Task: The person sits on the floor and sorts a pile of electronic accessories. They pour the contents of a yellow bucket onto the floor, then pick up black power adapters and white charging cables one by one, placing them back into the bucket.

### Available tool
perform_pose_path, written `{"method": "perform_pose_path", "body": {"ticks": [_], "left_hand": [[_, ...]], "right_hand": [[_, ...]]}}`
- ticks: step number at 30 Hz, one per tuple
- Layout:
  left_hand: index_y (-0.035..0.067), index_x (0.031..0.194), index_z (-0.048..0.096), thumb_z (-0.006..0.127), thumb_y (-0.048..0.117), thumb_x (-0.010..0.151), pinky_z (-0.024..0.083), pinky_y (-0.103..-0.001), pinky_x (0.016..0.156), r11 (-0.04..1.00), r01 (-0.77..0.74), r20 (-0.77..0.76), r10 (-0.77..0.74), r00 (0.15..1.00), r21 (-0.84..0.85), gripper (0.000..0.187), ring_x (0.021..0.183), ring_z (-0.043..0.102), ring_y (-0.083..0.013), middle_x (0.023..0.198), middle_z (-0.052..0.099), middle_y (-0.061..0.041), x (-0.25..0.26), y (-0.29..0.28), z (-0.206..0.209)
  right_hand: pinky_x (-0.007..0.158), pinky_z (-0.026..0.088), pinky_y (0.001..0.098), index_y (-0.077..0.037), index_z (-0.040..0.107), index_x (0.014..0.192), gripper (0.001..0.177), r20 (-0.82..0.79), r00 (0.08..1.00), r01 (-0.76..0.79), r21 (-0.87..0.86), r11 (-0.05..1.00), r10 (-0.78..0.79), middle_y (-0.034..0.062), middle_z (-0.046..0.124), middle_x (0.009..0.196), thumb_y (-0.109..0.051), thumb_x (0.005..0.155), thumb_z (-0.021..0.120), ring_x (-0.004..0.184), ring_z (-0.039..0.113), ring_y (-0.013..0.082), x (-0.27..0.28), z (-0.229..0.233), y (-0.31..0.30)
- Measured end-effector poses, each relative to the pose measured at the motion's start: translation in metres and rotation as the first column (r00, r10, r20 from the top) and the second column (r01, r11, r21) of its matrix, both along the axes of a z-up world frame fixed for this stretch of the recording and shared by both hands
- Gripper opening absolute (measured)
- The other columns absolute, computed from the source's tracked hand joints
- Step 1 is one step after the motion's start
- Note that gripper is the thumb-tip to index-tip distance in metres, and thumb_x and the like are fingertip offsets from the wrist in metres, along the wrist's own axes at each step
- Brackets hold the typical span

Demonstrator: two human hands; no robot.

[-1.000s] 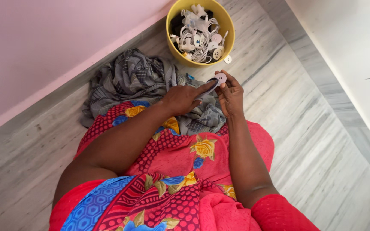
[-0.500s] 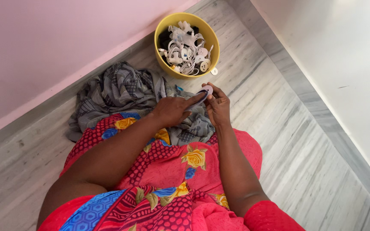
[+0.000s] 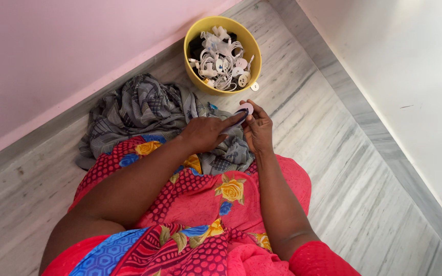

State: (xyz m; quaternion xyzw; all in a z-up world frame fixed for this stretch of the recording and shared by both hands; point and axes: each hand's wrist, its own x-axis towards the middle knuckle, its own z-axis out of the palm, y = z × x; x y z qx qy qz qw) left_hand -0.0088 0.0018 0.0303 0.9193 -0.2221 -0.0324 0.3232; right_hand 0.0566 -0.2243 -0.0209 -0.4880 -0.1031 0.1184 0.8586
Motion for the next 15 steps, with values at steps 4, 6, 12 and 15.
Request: {"method": "perform_pose_path", "body": {"ticks": [4,6,12,15], "left_hand": [[0.043,0.161,0.015,0.068,0.033,0.095,0.057,-0.051,0.069,0.999,-0.037,-0.022,0.038,0.999,0.036,0.085,0.083,0.073,-0.0351,0.094,0.075,-0.012,0.002,0.002,0.002],[0.043,0.162,0.015,0.067,0.032,0.096,0.056,-0.052,0.069,0.998,-0.059,-0.016,0.060,0.998,0.035,0.085,0.082,0.073,-0.0355,0.094,0.075,-0.013,0.003,0.004,0.001],[0.041,0.161,0.017,0.069,0.030,0.093,0.057,-0.051,0.067,0.999,-0.044,0.015,0.044,0.999,-0.022,0.086,0.081,0.073,-0.0356,0.096,0.075,-0.011,0.003,-0.001,-0.002],[0.044,0.161,0.018,0.068,0.030,0.095,0.057,-0.050,0.066,1.000,-0.025,0.007,0.025,1.000,0.004,0.084,0.080,0.073,-0.0342,0.091,0.074,-0.010,0.001,-0.003,-0.003]], "right_hand": [[0.105,0.057,0.0410,0.004,0.058,0.139,0.049,0.007,0.996,-0.089,-0.001,0.996,0.089,0.0201,0.063,0.141,-0.006,0.096,0.077,0.122,0.067,0.0257,-0.005,-0.003,0.006],[0.105,0.058,0.0429,0.005,0.058,0.140,0.049,0.015,0.995,-0.099,-0.002,0.995,0.099,0.0202,0.063,0.139,-0.006,0.096,0.077,0.121,0.067,0.0268,-0.007,-0.003,0.008],[0.108,0.057,0.0413,0.004,0.056,0.140,0.051,0.017,1.000,-0.009,0.017,1.000,0.009,0.0204,0.062,0.141,-0.007,0.094,0.077,0.123,0.066,0.0253,-0.003,0.006,0.000],[0.107,0.056,0.0394,0.005,0.056,0.141,0.052,0.004,1.000,-0.028,0.006,1.000,0.028,0.0205,0.062,0.142,-0.006,0.095,0.077,0.122,0.066,0.0247,-0.004,0.007,0.001]]}}
